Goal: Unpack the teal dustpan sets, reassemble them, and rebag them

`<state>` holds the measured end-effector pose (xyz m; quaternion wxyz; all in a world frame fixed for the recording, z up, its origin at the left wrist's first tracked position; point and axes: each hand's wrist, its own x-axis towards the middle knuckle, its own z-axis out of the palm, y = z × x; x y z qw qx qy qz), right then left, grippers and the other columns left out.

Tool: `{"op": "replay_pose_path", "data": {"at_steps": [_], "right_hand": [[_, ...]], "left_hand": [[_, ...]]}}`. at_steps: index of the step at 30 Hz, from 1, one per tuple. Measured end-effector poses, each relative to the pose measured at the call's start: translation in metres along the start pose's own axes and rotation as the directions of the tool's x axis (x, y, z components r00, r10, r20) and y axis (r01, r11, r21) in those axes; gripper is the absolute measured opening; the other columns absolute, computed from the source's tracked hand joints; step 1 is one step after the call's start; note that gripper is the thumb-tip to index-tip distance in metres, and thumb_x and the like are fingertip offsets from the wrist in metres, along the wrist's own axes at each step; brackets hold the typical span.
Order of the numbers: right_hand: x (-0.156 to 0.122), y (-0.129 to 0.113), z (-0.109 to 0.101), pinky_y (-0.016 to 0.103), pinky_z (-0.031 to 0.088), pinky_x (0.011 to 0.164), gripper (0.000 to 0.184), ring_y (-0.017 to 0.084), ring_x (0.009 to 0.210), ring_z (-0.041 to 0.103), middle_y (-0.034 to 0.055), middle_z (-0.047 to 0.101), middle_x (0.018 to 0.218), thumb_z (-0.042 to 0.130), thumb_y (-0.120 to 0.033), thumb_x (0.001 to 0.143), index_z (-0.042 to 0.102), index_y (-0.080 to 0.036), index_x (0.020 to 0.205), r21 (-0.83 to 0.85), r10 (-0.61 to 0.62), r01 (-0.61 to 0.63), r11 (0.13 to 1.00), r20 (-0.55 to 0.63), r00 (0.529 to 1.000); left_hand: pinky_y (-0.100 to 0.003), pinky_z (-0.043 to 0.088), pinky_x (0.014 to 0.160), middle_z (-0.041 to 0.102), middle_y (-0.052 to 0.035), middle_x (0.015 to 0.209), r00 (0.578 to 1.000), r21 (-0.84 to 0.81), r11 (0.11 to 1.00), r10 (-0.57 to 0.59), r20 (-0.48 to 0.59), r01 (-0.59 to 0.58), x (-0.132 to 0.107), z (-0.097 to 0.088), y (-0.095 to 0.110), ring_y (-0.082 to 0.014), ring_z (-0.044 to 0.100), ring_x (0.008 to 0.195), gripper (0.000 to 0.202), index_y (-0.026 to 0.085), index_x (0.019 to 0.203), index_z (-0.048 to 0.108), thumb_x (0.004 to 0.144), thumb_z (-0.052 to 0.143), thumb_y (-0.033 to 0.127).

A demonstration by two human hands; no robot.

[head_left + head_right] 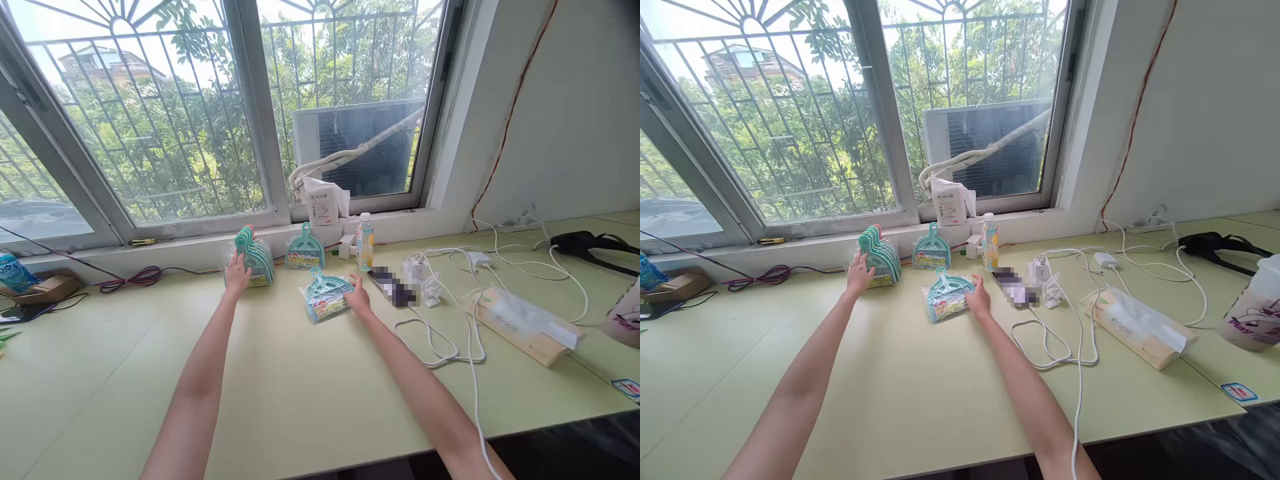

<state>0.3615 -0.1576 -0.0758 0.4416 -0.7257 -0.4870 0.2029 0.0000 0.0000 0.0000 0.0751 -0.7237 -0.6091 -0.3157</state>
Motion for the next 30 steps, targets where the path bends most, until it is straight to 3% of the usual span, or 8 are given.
{"op": "replay_pose_path", "data": {"at_steps": [4,7,9,11,13,15,21,30], "right_hand": [[0.003,0.000,0.002,0.029,0.045,0.078,0.065,0.021,0.101,0.062,0.0049,0.056,0.132,0.054,-0.013,0.076,0.033,-0.026,0.136,-0.032,-0.008,0.008,0.999,0.002,1.000],[0.004,-0.001,0.002,0.030,0.044,0.081,0.065,0.022,0.102,0.061,0.0052,0.056,0.132,0.054,-0.013,0.075,0.033,-0.026,0.136,-0.047,-0.007,0.007,0.999,0.008,1.000],[0.003,-0.002,0.002,0.030,0.044,0.082,0.065,0.022,0.103,0.061,0.0053,0.055,0.132,0.053,-0.013,0.075,0.033,-0.025,0.136,-0.047,-0.012,0.013,0.999,0.009,1.000],[0.003,-0.002,0.001,0.031,0.044,0.083,0.065,0.022,0.103,0.061,0.0053,0.056,0.132,0.053,-0.013,0.075,0.033,-0.025,0.136,-0.045,-0.011,0.011,0.999,0.009,1.000],[0.002,-0.002,0.001,0.032,0.044,0.084,0.063,0.022,0.103,0.061,0.0053,0.056,0.132,0.053,-0.014,0.076,0.034,-0.025,0.135,-0.042,-0.017,0.017,0.999,0.009,1.000],[0.002,-0.001,0.002,0.032,0.044,0.085,0.062,0.022,0.104,0.061,0.0051,0.056,0.131,0.053,-0.014,0.077,0.034,-0.025,0.135,-0.041,-0.026,0.026,0.999,0.005,1.000],[0.004,0.000,0.004,0.033,0.044,0.086,0.063,0.022,0.105,0.061,0.0049,0.056,0.131,0.053,-0.012,0.076,0.035,-0.026,0.135,-0.049,-0.031,0.031,0.998,0.008,1.000],[0.001,-0.003,0.002,0.035,0.042,0.093,0.061,0.024,0.113,0.057,0.0051,0.055,0.133,0.053,-0.011,0.077,0.037,-0.026,0.134,-0.070,-0.041,0.042,0.997,0.013,0.999]], "left_hand": [[-0.055,0.024,0.112,0.025,-0.0158,0.154,1.000,0.084,0.996,0.011,-0.006,-0.011,0.003,0.005,-0.001,-0.0321,0.028,0.139,0.058,0.014,0.141,0.034,0.085,0.043,0.026],[-0.053,0.026,0.110,0.029,-0.0189,0.151,0.995,0.110,0.993,0.051,-0.088,-0.041,-0.003,0.004,0.002,-0.0330,0.028,0.138,0.056,0.014,0.138,0.036,0.085,0.045,0.027],[-0.051,0.029,0.107,0.036,-0.0213,0.145,0.980,0.125,0.991,0.063,-0.187,-0.040,-0.010,0.003,0.003,-0.0343,0.033,0.135,0.050,0.014,0.133,0.042,0.086,0.045,0.029],[-0.050,0.034,0.101,0.052,-0.0217,0.128,0.973,0.105,0.994,0.050,-0.226,-0.027,-0.016,0.005,0.001,-0.0340,0.046,0.124,0.038,0.014,0.123,0.048,0.089,0.041,0.030],[-0.047,0.038,0.096,0.063,-0.0177,0.105,0.984,0.058,0.998,0.043,-0.174,-0.033,-0.022,0.010,-0.001,-0.0311,0.059,0.105,0.031,0.014,0.113,0.052,0.092,0.035,0.029],[-0.045,0.041,0.092,0.065,-0.0140,0.097,0.993,0.006,0.998,0.062,-0.101,-0.062,-0.026,0.017,-0.004,-0.0288,0.062,0.095,0.028,0.015,0.111,0.051,0.091,0.034,0.025],[-0.043,0.047,0.084,0.058,-0.0177,0.115,0.999,-0.075,0.997,0.030,-0.035,-0.032,-0.030,0.032,-0.003,-0.0318,0.060,0.103,0.037,0.014,0.119,0.046,0.082,0.039,0.013],[-0.047,0.047,0.091,0.051,-0.0179,0.124,1.000,-0.066,0.998,0.013,0.007,-0.012,-0.029,0.039,-0.002,-0.0343,0.051,0.115,0.042,0.015,0.123,0.045,0.081,0.045,0.018]]}}
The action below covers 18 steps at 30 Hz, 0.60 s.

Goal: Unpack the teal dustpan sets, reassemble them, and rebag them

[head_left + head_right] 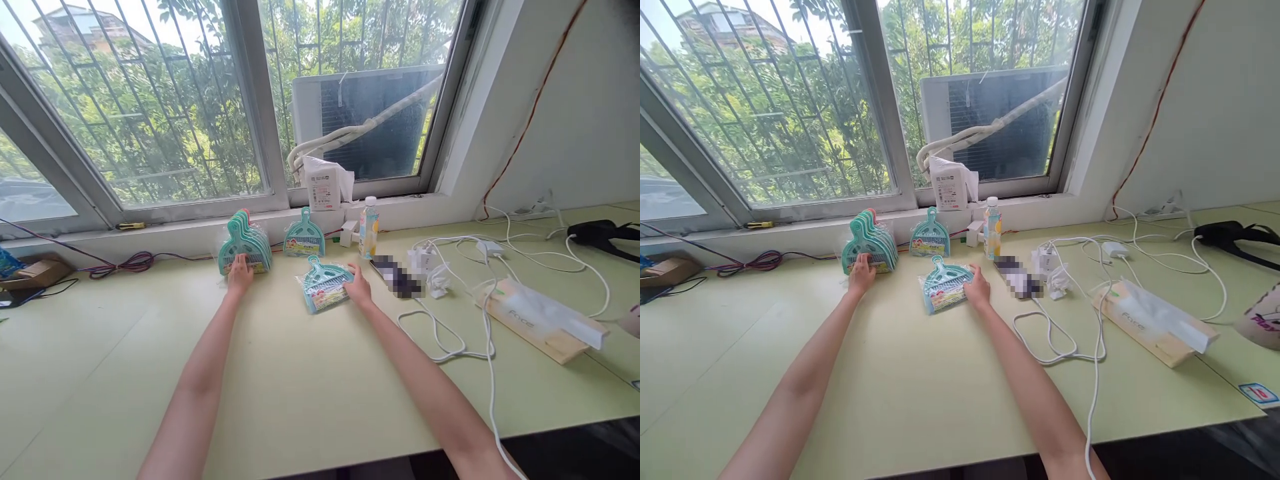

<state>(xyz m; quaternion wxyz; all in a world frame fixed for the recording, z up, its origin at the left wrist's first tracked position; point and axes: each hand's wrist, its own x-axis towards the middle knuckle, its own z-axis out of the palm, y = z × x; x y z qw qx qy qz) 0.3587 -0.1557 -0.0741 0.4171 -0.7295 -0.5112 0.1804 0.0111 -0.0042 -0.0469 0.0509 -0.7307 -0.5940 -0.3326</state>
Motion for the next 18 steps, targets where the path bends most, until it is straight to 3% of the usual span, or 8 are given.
{"op": "replay_pose_path", "data": {"at_steps": [4,7,10,11,13,14,15,18], "right_hand": [[0.001,0.001,0.000,0.038,0.038,0.100,0.058,0.024,0.118,0.055,0.0062,0.054,0.135,0.055,-0.011,0.079,0.038,-0.025,0.132,0.013,-0.017,0.017,1.000,0.005,1.000],[0.001,0.002,-0.001,0.039,0.038,0.101,0.058,0.023,0.118,0.054,0.0056,0.055,0.133,0.057,-0.010,0.079,0.039,-0.026,0.132,0.050,-0.012,0.012,0.999,-0.005,1.000],[0.000,0.000,-0.003,0.036,0.042,0.098,0.058,0.020,0.116,0.056,0.0054,0.058,0.128,0.052,-0.004,0.079,0.041,-0.027,0.131,0.136,-0.042,0.046,0.990,-0.034,0.999],[-0.001,-0.003,-0.004,0.034,0.042,0.098,0.057,0.019,0.115,0.057,0.0054,0.060,0.126,0.050,-0.002,0.079,0.042,-0.026,0.130,0.176,-0.078,0.085,0.981,-0.046,0.996],[-0.007,-0.011,-0.006,0.033,0.042,0.099,0.055,0.017,0.112,0.058,0.0046,0.062,0.120,0.046,-0.001,0.080,0.043,-0.025,0.129,0.272,-0.183,0.194,0.943,-0.066,0.981],[-0.012,-0.016,-0.008,0.032,0.042,0.100,0.054,0.015,0.111,0.058,0.0041,0.063,0.118,0.044,-0.001,0.081,0.042,-0.024,0.129,0.322,-0.237,0.252,0.913,-0.083,0.968],[-0.019,-0.022,-0.010,0.031,0.043,0.100,0.053,0.014,0.111,0.058,0.0039,0.063,0.118,0.043,-0.002,0.082,0.041,-0.024,0.130,0.362,-0.287,0.307,0.880,-0.109,0.952],[-0.051,-0.039,-0.015,0.031,0.044,0.099,0.053,0.014,0.115,0.055,0.0057,0.058,0.125,0.039,-0.004,0.086,0.034,-0.025,0.134,0.400,-0.417,0.458,0.794,-0.191,0.889]], "left_hand": [[-0.050,0.045,0.094,0.050,-0.0186,0.125,0.998,0.032,0.998,0.051,0.025,-0.052,-0.004,-0.008,-0.003,-0.0356,0.046,0.122,0.049,0.015,0.129,0.041,0.081,0.047,0.019],[-0.052,0.034,0.106,0.043,-0.0189,0.134,0.990,-0.011,0.997,0.080,-0.118,-0.082,-0.020,-0.013,0.008,-0.0339,0.038,0.131,0.048,0.014,0.131,0.040,0.083,0.045,0.017],[-0.054,0.018,0.115,0.027,-0.0187,0.148,0.964,-0.136,0.991,-0.020,-0.265,-0.016,-0.049,-0.005,0.044,-0.0322,0.021,0.141,0.047,0.014,0.133,0.038,0.086,0.042,0.018],[-0.053,0.018,0.115,0.026,-0.0203,0.148,0.971,-0.226,0.974,-0.076,-0.227,0.023,-0.060,-0.001,0.061,-0.0318,0.020,0.142,0.046,0.012,0.133,0.037,0.087,0.044,0.020],[-0.049,0.028,0.112,0.036,-0.0208,0.142,0.992,-0.468,0.875,-0.105,0.066,0.123,-0.081,0.004,0.096,-0.0291,0.032,0.137,0.048,0.012,0.135,0.033,0.090,0.045,0.026],[-0.047,0.034,0.109,0.041,-0.0184,0.138,0.971,-0.572,0.797,-0.073,0.227,0.194,-0.089,0.003,0.110,-0.0277,0.040,0.133,0.049,0.015,0.137,0.031,0.092,0.043,0.030],[-0.045,0.038,0.106,0.044,-0.0164,0.137,0.947,-0.648,0.724,-0.021,0.321,0.236,-0.094,0.000,0.121,-0.0265,0.044,0.130,0.053,0.018,0.140,0.029,0.093,0.045,0.035],[-0.040,0.051,0.091,0.059,-0.0114,0.121,0.897,-0.776,0.519,0.036,0.441,0.360,-0.103,-0.022,0.128,-0.0250,0.061,0.109,0.083,0.025,0.147,0.012,0.083,0.063,0.041]]}}
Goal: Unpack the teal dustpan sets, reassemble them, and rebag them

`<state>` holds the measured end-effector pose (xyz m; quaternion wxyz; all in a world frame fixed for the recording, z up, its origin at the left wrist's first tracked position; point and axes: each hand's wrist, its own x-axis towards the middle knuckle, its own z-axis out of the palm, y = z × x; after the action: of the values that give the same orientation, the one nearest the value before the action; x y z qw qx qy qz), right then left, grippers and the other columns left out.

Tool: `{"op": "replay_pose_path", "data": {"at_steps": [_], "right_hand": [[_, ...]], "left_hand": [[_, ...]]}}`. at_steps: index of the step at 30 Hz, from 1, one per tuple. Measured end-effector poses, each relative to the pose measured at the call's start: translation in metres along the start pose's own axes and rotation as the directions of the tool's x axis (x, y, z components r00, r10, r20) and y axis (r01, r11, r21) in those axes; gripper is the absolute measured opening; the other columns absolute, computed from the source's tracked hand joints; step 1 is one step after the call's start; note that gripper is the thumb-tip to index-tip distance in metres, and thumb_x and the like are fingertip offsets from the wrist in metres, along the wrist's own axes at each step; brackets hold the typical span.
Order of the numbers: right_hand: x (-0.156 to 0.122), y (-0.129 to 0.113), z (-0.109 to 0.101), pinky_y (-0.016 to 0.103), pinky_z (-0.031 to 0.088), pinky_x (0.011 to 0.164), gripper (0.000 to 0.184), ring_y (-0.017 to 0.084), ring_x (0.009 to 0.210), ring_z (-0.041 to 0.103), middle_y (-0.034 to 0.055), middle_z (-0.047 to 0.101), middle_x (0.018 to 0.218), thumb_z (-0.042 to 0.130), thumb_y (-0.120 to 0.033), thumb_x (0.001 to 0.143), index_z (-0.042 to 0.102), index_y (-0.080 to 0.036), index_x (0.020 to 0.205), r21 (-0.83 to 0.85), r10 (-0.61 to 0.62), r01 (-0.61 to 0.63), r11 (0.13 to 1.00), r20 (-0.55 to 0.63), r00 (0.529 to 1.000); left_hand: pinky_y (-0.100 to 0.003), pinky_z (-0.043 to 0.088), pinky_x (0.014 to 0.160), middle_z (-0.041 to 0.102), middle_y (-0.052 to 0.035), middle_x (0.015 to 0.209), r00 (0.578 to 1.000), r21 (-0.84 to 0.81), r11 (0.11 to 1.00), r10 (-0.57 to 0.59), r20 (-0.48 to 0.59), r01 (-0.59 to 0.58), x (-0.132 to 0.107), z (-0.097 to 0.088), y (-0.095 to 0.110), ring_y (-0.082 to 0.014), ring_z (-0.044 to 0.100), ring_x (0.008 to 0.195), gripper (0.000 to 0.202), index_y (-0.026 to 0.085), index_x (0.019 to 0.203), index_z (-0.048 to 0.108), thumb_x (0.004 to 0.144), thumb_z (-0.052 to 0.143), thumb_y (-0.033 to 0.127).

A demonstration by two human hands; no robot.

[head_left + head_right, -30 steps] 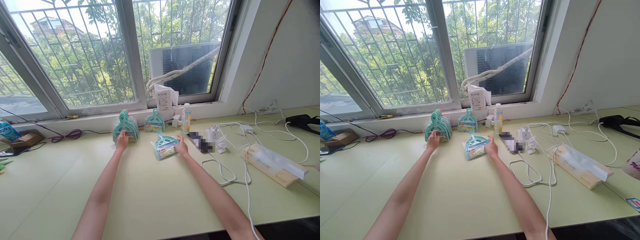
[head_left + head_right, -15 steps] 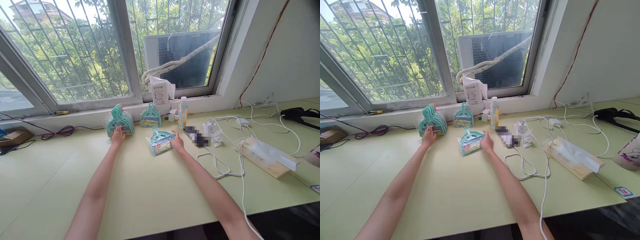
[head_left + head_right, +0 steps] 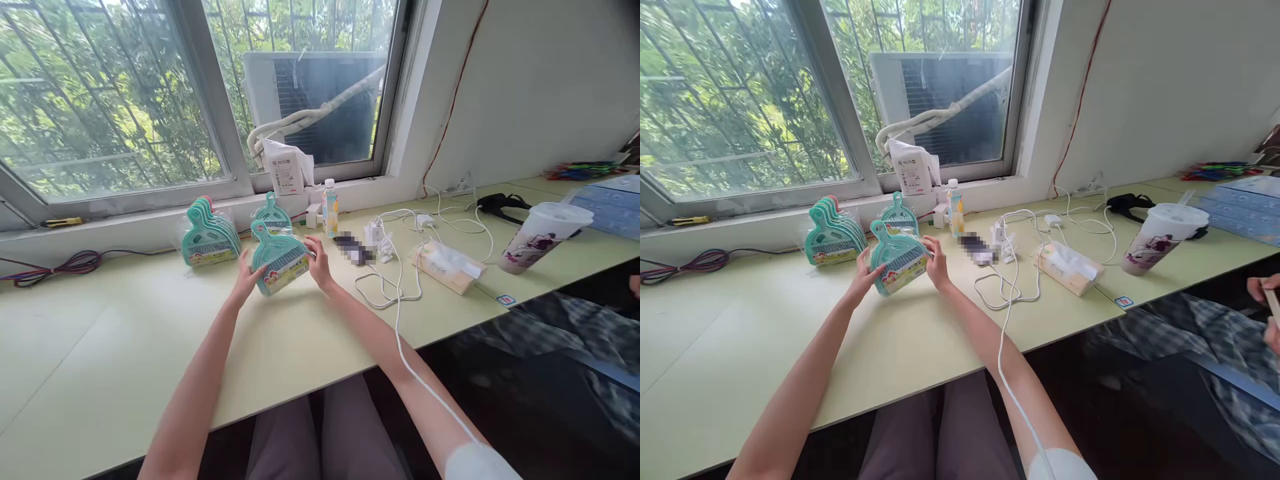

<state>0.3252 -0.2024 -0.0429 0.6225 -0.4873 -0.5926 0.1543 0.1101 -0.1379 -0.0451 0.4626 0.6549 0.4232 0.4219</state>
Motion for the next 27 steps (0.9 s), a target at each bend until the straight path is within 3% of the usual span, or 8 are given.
{"op": "replay_pose_path", "data": {"at_steps": [3,6,9,11,14,19,23,27], "right_hand": [[-0.028,-0.023,0.003,0.038,0.039,0.105,0.057,0.018,0.126,0.046,0.0081,0.049,0.134,0.038,-0.001,0.085,0.034,-0.027,0.136,-0.153,-0.182,0.189,0.970,0.061,0.981],[-0.046,-0.030,0.009,0.046,0.032,0.109,0.064,0.023,0.132,0.036,0.0087,0.041,0.141,0.038,0.007,0.080,0.044,-0.028,0.132,-0.367,-0.307,0.408,0.836,0.302,0.902],[-0.050,-0.028,0.018,0.046,0.038,0.102,0.046,0.025,0.122,0.046,0.0102,0.053,0.126,0.042,0.004,0.084,0.057,-0.024,0.117,-0.409,-0.312,0.539,0.736,0.502,0.807],[-0.051,-0.025,0.023,0.039,0.047,0.090,0.027,0.022,0.103,0.057,0.0083,0.060,0.106,0.047,-0.003,0.089,0.062,-0.021,0.102,-0.378,-0.260,0.534,0.756,0.575,0.776],[-0.051,-0.018,0.029,0.028,0.051,0.073,0.016,0.014,0.075,0.061,0.0030,0.061,0.089,0.051,-0.008,0.090,0.063,-0.019,0.089,-0.303,-0.145,0.387,0.871,0.593,0.792],[-0.043,-0.008,0.025,0.028,0.056,0.060,0.025,0.013,0.058,0.063,0.0046,0.064,0.085,0.045,-0.033,0.095,0.062,-0.017,0.084,-0.023,0.158,-0.158,0.987,0.296,0.942],[-0.034,-0.005,0.014,0.033,0.060,0.075,0.028,0.017,0.070,0.071,0.0054,0.069,0.083,0.053,-0.037,0.092,0.055,-0.016,0.109,0.286,0.390,-0.418,0.862,0.150,0.908],[-0.030,-0.006,0.006,0.033,0.056,0.089,0.053,0.017,0.086,0.071,0.0061,0.071,0.096,0.069,-0.022,0.081,0.040,-0.018,0.125,0.359,0.540,-0.534,0.766,0.091,0.837]], "left_hand": [[-0.035,0.055,0.076,0.068,-0.0074,0.101,0.992,-0.173,0.977,-0.126,0.013,0.126,-0.016,-0.024,0.006,-0.0239,0.068,0.088,0.098,0.025,0.148,0.013,0.073,0.074,0.039],[-0.032,0.055,0.068,0.070,-0.0084,0.089,0.966,-0.201,0.947,-0.232,0.117,0.252,-0.025,-0.038,0.000,-0.0244,0.069,0.079,0.072,0.017,0.131,0.048,0.068,0.076,0.038],[-0.031,0.054,0.064,0.070,-0.0091,0.079,0.948,-0.239,0.918,-0.292,0.130,0.316,-0.024,-0.032,-0.006,-0.0235,0.068,0.070,0.043,0.012,0.102,0.064,0.067,0.075,0.034],[-0.030,0.053,0.063,0.070,-0.0074,0.080,0.960,-0.321,0.906,-0.273,0.056,0.277,-0.021,-0.025,-0.007,-0.0214,0.067,0.069,0.041,0.013,0.102,0.063,0.066,0.074,0.029],[-0.028,0.053,0.064,0.069,-0.0048,0.086,0.977,-0.448,0.877,-0.211,-0.034,0.174,-0.018,-0.016,-0.005,-0.0179,0.067,0.071,0.041,0.016,0.106,0.058,0.068,0.070,0.028],[-0.026,0.053,0.066,0.069,-0.0038,0.089,0.972,-0.545,0.817,-0.235,-0.016,0.188,-0.024,-0.010,-0.003,-0.0150,0.066,0.073,0.029,0.018,0.098,0.057,0.071,0.064,0.027],[-0.025,0.053,0.067,0.069,-0.0025,0.096,0.976,-0.590,0.781,-0.206,0.066,0.204,-0.033,-0.003,0.003,-0.0136,0.066,0.075,0.033,0.020,0.101,0.057,0.069,0.063,0.021],[-0.032,0.054,0.078,0.069,-0.0044,0.100,0.969,-0.551,0.803,-0.129,0.212,0.227,-0.036,0.003,0.010,-0.0178,0.068,0.084,0.033,0.020,0.103,0.058,0.071,0.061,0.027]]}}
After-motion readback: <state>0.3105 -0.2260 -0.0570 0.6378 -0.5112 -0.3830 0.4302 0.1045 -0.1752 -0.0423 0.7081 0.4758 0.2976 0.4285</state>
